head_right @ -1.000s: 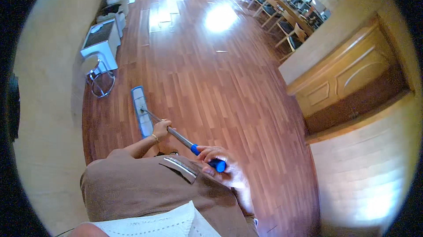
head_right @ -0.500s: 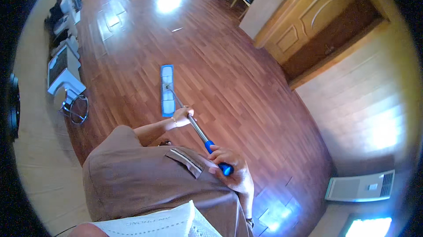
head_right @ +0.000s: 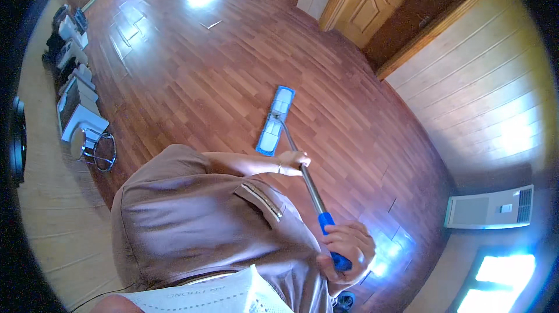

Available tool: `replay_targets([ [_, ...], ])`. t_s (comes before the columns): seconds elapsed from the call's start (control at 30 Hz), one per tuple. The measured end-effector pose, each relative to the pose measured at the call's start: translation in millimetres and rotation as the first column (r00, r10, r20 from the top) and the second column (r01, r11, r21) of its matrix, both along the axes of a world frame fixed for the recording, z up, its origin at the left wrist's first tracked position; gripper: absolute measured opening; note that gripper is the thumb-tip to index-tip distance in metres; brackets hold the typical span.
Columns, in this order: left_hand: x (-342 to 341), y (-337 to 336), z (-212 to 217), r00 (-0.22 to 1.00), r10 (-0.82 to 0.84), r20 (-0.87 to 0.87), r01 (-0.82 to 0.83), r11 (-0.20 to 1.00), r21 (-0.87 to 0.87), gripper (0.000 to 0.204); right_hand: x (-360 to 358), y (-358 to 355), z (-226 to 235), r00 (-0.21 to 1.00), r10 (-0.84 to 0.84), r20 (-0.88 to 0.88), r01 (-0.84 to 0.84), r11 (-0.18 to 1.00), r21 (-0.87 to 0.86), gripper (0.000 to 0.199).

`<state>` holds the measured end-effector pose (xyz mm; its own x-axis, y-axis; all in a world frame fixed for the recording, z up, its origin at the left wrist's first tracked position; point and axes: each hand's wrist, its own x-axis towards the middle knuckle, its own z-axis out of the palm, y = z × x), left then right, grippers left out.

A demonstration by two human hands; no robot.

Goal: Mopping a wooden floor using a flat mop in a large room.

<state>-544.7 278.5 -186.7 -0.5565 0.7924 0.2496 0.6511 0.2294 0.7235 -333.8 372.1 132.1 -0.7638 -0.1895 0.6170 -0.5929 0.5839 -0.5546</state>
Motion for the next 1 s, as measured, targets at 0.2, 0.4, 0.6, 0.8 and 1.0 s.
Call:
replay_targets([
  [0.2,52.1,65.1,13.1,0.982,-0.181,-0.045,0.178,0.982,-0.07,0.023,44.9,51.1,13.0,0.972,-0.108,-0.211,0.128,0.988,0.081,0.046],
  [0.4,89.5,87.4,30.1,0.969,-0.246,0.007,0.245,0.962,-0.12,0.02,77.6,134.4,28.0,0.971,0.206,-0.12,-0.172,0.954,0.246,0.027],
  [0.6,100.6,40.5,56.5,0.992,-0.122,0.013,0.122,0.978,-0.167,0.016,66.5,113.8,-2.5,0.927,0.175,-0.332,-0.19,0.982,-0.013,0.031],
  [0.8,96.6,-21.4,36.1,0.997,0.069,0.043,-0.057,0.969,-0.242,0.014,40.5,80.9,-6.2,0.928,0.33,-0.173,-0.341,0.939,-0.041,0.043],
  [1.0,86.9,-96.8,24.4,0.939,0.342,-0.027,-0.336,0.903,-0.267,0.01,-1.2,21.3,-11.4,0.873,0.48,-0.087,-0.488,0.863,-0.134,0.047],
])
